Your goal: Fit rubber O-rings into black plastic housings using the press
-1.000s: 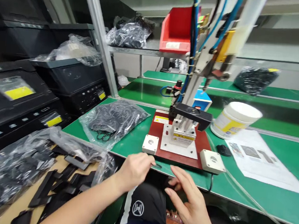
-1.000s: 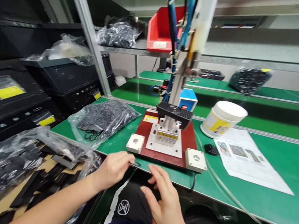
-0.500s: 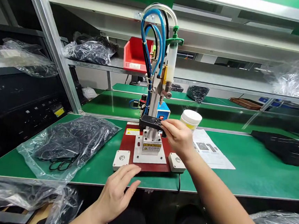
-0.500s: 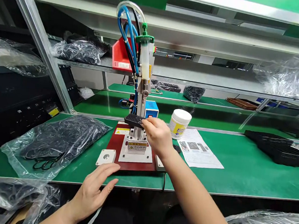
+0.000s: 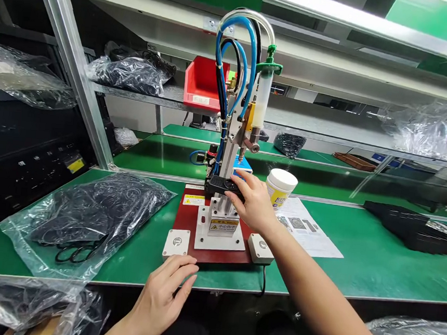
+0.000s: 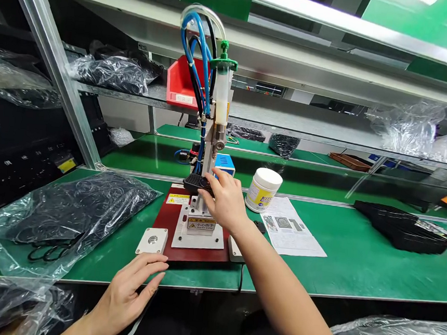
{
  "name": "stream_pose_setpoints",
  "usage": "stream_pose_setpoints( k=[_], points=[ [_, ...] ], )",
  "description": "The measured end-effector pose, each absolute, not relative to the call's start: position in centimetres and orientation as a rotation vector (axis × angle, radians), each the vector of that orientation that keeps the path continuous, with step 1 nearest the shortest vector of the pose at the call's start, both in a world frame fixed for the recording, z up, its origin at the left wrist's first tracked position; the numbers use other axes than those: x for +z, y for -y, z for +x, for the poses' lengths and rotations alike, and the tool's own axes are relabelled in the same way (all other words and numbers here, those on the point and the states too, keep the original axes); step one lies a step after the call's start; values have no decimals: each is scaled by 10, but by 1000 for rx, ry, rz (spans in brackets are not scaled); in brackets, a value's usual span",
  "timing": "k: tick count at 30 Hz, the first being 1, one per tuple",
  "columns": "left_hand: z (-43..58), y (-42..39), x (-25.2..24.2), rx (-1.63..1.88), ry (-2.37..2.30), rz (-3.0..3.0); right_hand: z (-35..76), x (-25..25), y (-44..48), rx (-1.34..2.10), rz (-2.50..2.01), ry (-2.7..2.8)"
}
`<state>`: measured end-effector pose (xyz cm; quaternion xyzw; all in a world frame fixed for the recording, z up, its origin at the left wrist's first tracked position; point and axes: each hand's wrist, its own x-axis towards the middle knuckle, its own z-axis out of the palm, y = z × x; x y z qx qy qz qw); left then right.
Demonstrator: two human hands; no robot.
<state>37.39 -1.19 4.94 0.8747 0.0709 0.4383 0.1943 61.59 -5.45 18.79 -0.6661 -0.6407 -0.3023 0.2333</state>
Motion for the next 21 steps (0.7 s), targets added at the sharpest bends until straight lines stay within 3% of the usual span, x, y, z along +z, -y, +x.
stream_pose_setpoints(
  k=[6, 13, 17, 21],
  points=[
    [376, 12, 46, 1191, -182, 2461, 619, 194, 52, -719, -1887, 1997],
    [376, 6, 44, 1192, -229, 2538, 617, 184, 62, -864, -1852, 1919],
    [373, -9, 38, 1395, -430, 2655, 623, 137, 106, -952, -1715, 1586],
    [367, -23, 30, 1366, -503, 2804, 630, 70, 159, -832, -1848, 1403]
  ],
)
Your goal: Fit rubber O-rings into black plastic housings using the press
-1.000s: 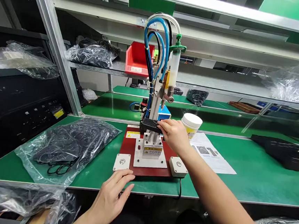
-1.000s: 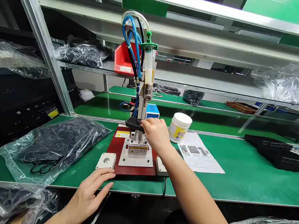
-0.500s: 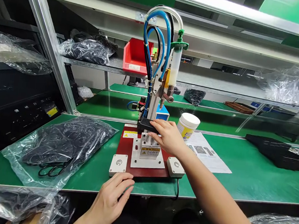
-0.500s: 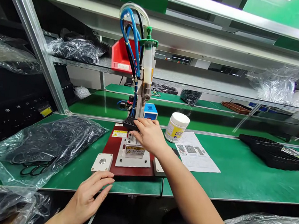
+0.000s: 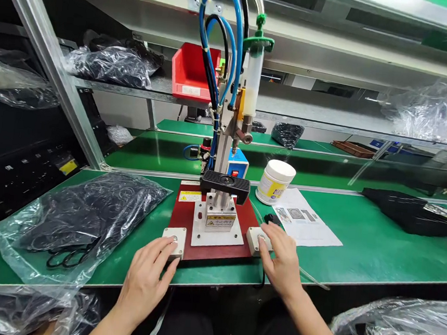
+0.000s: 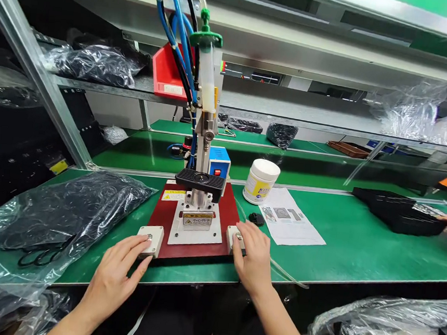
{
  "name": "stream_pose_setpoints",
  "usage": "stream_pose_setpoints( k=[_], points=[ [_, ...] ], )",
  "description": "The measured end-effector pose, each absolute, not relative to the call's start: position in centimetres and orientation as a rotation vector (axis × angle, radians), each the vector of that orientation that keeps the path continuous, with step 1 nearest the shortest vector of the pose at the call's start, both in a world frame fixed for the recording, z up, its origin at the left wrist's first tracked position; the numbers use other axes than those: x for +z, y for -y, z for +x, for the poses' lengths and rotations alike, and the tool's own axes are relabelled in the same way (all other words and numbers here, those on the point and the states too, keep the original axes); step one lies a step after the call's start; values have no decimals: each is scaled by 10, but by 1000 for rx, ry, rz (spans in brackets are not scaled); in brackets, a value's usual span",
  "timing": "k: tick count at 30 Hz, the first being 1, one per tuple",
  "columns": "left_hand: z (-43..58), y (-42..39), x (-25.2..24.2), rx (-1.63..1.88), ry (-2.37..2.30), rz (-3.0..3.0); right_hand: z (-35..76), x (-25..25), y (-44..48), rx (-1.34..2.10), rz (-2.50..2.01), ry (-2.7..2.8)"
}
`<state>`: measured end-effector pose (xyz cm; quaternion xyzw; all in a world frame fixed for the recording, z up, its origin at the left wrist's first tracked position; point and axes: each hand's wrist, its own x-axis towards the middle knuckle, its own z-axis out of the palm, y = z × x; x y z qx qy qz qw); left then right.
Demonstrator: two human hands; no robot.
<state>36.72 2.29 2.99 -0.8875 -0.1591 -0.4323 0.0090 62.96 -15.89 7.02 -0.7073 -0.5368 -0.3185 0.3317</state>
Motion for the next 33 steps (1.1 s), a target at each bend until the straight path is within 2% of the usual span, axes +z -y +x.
stream_pose_setpoints(
  k=[4, 13, 23, 29, 33],
  points=[
    [365, -28, 26, -1327, 436, -2741, 626, 37, 184, -688, -1983, 1376],
    [373, -32, 34, -1258, 460, -2674, 624, 58, 176, -748, -2132, 1459],
    [382, -28, 39, -1257, 479, -2640, 631, 55, 162, -690, -2006, 1384],
    [369, -15, 32, -1211, 514, -2665, 620, 26, 192, -679, -1899, 1328],
    [366, 6, 27, -1337, 425, -2667, 612, 1, 229, -672, -1886, 1184]
  ],
)
